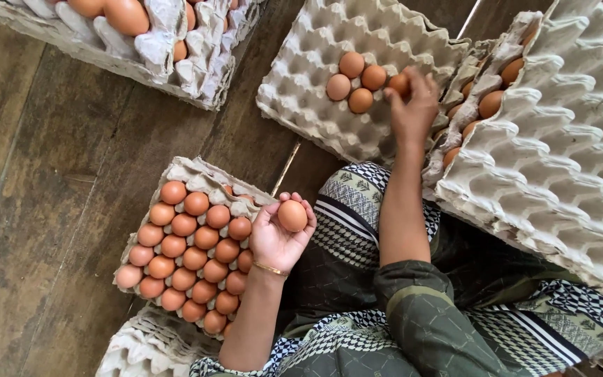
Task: A person is shown sitting on a wooden floor, sorting and organizing chicken eggs into cardboard egg trays.
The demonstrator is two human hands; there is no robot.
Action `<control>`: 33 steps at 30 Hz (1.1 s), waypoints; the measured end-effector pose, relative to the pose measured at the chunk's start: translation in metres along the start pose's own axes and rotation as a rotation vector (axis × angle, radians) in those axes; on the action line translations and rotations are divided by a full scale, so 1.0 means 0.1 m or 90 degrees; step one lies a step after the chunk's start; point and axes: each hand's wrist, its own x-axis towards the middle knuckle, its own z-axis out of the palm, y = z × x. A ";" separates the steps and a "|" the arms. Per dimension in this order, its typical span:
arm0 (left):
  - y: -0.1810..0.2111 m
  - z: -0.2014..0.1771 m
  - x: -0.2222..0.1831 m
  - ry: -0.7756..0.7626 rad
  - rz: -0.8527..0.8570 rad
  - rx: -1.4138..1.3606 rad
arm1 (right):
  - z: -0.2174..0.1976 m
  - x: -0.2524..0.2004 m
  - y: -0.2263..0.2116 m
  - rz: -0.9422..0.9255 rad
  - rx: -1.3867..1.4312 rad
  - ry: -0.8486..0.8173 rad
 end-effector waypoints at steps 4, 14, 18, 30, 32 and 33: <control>-0.03 -0.01 0.01 0.008 0.005 0.005 | 0.06 -0.01 0.17 -0.095 -0.055 -0.005; -0.05 -0.04 0.04 0.018 0.012 0.021 | 0.07 -0.12 -0.16 -0.080 -0.050 -0.001; -0.05 -0.09 0.10 0.026 0.014 0.023 | -0.30 -0.38 -1.33 -0.129 0.300 -0.145; -0.22 -0.14 0.12 0.029 0.009 0.052 | 0.36 -0.37 -0.65 -0.647 -0.460 0.086; -0.26 -0.13 0.09 0.000 -0.015 0.045 | 0.41 -0.36 -0.58 -0.613 -0.438 0.065; -0.28 -0.12 0.07 -0.030 -0.038 0.035 | 0.44 -0.36 -0.56 -0.581 -0.416 0.043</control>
